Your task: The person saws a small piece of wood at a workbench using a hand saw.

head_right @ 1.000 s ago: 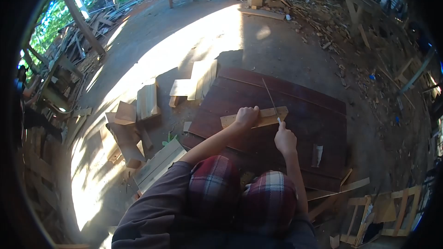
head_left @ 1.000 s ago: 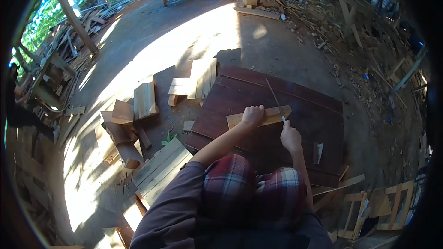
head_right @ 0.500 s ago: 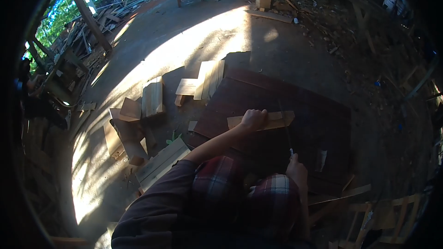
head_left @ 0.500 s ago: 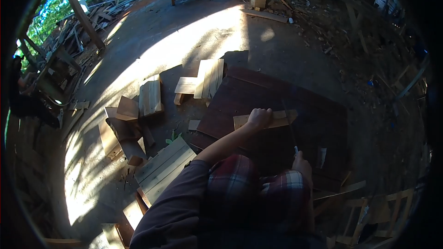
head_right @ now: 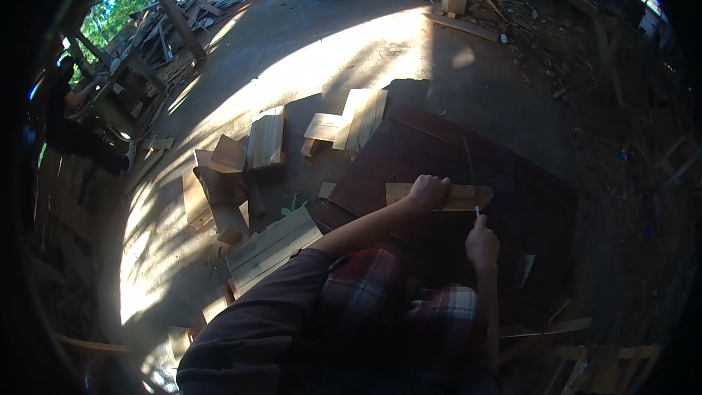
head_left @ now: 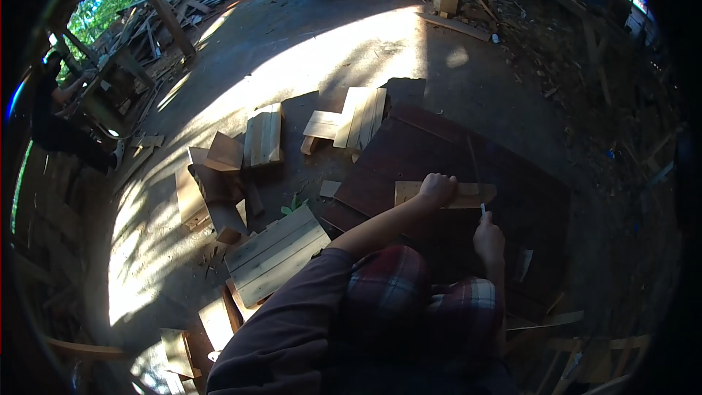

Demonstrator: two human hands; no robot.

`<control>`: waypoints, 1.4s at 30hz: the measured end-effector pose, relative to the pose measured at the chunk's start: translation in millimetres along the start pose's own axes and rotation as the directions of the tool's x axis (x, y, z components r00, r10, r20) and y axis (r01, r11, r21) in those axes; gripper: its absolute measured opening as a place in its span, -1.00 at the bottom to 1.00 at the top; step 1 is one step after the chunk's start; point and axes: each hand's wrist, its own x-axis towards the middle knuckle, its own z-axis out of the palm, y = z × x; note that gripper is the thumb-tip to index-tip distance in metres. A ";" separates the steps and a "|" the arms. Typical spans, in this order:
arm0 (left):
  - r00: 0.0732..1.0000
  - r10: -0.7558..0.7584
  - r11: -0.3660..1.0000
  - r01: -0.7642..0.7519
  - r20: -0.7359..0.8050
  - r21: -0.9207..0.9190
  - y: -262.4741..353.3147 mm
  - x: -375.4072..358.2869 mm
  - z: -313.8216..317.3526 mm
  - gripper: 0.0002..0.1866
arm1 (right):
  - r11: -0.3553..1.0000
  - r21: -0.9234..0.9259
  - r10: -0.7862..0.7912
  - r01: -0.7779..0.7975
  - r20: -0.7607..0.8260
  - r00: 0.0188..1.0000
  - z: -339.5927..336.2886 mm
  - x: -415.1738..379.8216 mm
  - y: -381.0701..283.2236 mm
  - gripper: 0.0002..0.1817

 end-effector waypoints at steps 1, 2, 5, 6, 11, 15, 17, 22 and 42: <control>1.000 0.000 1.000 0.000 0.013 0.006 -2.3 3.4 -1.5 -0.80 | 0.999 0.013 0.029 -0.029 0.013 1.000 -1.5 -9.1 -0.1 -0.80; 1.000 -0.002 1.000 0.001 0.026 0.012 -4.6 5.4 -0.1 -0.80 | 0.998 0.025 0.055 -0.056 0.026 0.998 -1.8 -18.8 0.2 -0.80; 0.999 -0.036 0.999 0.036 -0.038 -0.023 -2.2 3.5 9.3 -0.77 | 0.982 0.059 0.174 -0.180 0.087 0.981 12.9 -49.1 11.6 -0.79; 0.999 -0.031 0.999 0.030 -0.026 -0.020 -4.2 2.4 10.9 -0.76 | 0.969 0.071 0.228 -0.237 0.110 0.967 19.4 -62.7 20.9 -0.78; 1.000 0.011 1.000 -0.011 -0.005 -0.001 -3.6 1.1 2.4 -0.82 | 0.842 0.305 0.359 -0.446 0.301 0.884 55.8 -84.2 72.6 -0.70; 0.997 0.053 0.999 -0.052 -0.052 0.015 -6.6 0.2 8.9 -0.80 | 0.988 0.151 0.008 -0.003 -0.030 1.000 49.1 -61.1 57.2 -0.68; 0.996 0.071 0.997 -0.071 -0.056 0.008 -7.8 -1.1 8.9 -0.80 | 0.976 0.216 -0.020 0.030 -0.046 0.999 27.2 -24.2 33.6 -0.74; 0.996 0.060 0.997 -0.057 -0.061 0.056 -11.3 7.6 18.3 -0.70 | 0.992 0.120 -0.015 0.029 -0.110 0.994 34.7 24.3 10.5 -0.72; 0.996 0.092 0.991 -0.090 0.013 -0.103 -18.9 6.2 4.7 -0.59 | 0.984 0.170 0.092 -0.054 -0.220 0.971 85.9 -54.7 31.9 -0.74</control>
